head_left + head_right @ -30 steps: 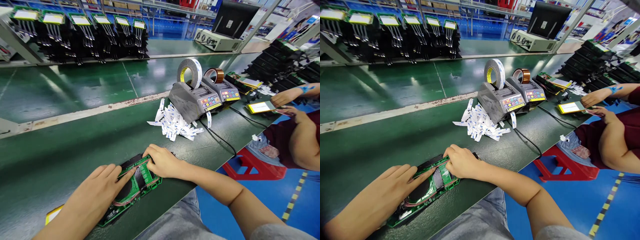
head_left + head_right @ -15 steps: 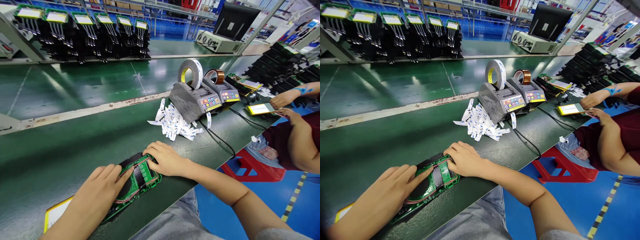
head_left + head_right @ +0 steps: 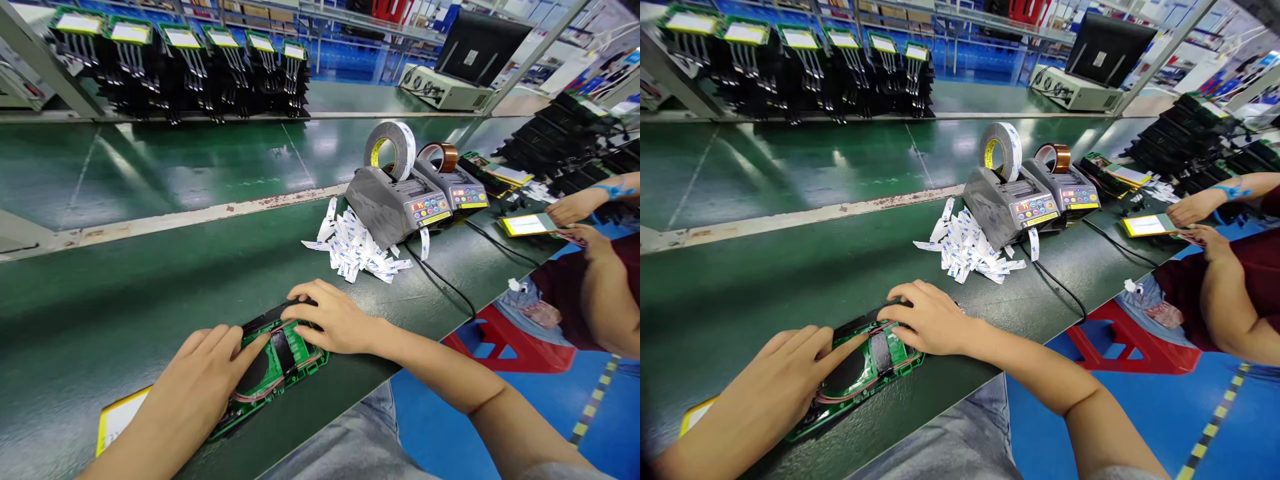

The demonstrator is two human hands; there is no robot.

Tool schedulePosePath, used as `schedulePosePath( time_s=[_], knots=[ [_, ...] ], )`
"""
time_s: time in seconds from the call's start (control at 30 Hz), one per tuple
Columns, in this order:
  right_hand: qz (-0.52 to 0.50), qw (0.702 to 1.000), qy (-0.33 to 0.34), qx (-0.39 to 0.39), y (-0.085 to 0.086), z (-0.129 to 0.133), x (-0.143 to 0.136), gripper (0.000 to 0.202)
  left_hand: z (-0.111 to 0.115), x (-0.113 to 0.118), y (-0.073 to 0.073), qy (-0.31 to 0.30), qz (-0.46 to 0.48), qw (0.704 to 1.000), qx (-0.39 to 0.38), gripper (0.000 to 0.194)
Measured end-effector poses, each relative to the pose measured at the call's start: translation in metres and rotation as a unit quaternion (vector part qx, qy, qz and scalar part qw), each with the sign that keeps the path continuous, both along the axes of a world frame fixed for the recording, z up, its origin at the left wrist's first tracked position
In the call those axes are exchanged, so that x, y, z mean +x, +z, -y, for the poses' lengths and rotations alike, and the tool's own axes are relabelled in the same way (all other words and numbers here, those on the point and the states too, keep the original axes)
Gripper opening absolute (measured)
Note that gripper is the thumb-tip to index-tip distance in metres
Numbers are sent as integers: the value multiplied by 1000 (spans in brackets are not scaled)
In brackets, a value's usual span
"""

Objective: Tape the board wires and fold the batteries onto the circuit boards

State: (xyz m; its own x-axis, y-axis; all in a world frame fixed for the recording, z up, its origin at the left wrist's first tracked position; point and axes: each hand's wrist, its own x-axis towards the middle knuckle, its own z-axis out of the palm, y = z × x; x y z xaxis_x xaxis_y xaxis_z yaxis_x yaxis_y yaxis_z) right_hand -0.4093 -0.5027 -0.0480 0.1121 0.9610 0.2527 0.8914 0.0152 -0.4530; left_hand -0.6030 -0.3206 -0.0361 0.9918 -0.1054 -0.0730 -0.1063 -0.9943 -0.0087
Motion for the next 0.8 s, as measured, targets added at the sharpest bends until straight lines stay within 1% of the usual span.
schedulePosePath(
  time_s=[0.07,0.1,0.13,0.2,0.23,0.3,0.33,0.37,0.43,0.5,0.6,0.7,0.8],
  knots=[
    [40,998,34,36,2,4,1,19,1,-1,0,-5,15,1000,7,62],
    [49,997,33,45,4,6,2,19,1,-1,0,-6,22,1000,11,62],
    [44,998,17,49,5,8,2,18,2,0,1,-6,26,1000,14,62],
    [-4,998,-54,34,7,11,0,23,3,0,3,-7,26,999,21,63],
    [-39,995,-93,12,8,12,-2,29,4,1,4,-7,24,999,24,63],
    [-97,982,-153,-50,7,10,-6,36,4,1,5,-7,21,999,26,62],
    [-114,976,-167,-84,6,8,-9,35,3,1,6,-7,22,999,26,61],
    [-126,970,-174,-113,4,5,-11,32,3,1,6,-6,25,999,25,61],
    [-143,963,-177,-145,0,-1,-14,27,2,2,6,-17,30,999,17,61],
    [-158,959,-178,-156,-3,-6,-16,27,2,2,7,-22,32,999,11,60],
    [-166,954,-183,-168,-6,-10,-16,27,5,2,10,-3,13,1000,8,61],
    [-165,951,-187,-181,-7,-13,-16,26,8,3,13,4,-7,1000,13,62],
    [-155,953,-182,-188,-6,-12,-16,26,8,4,12,0,-2,1000,27,62]
  ],
)
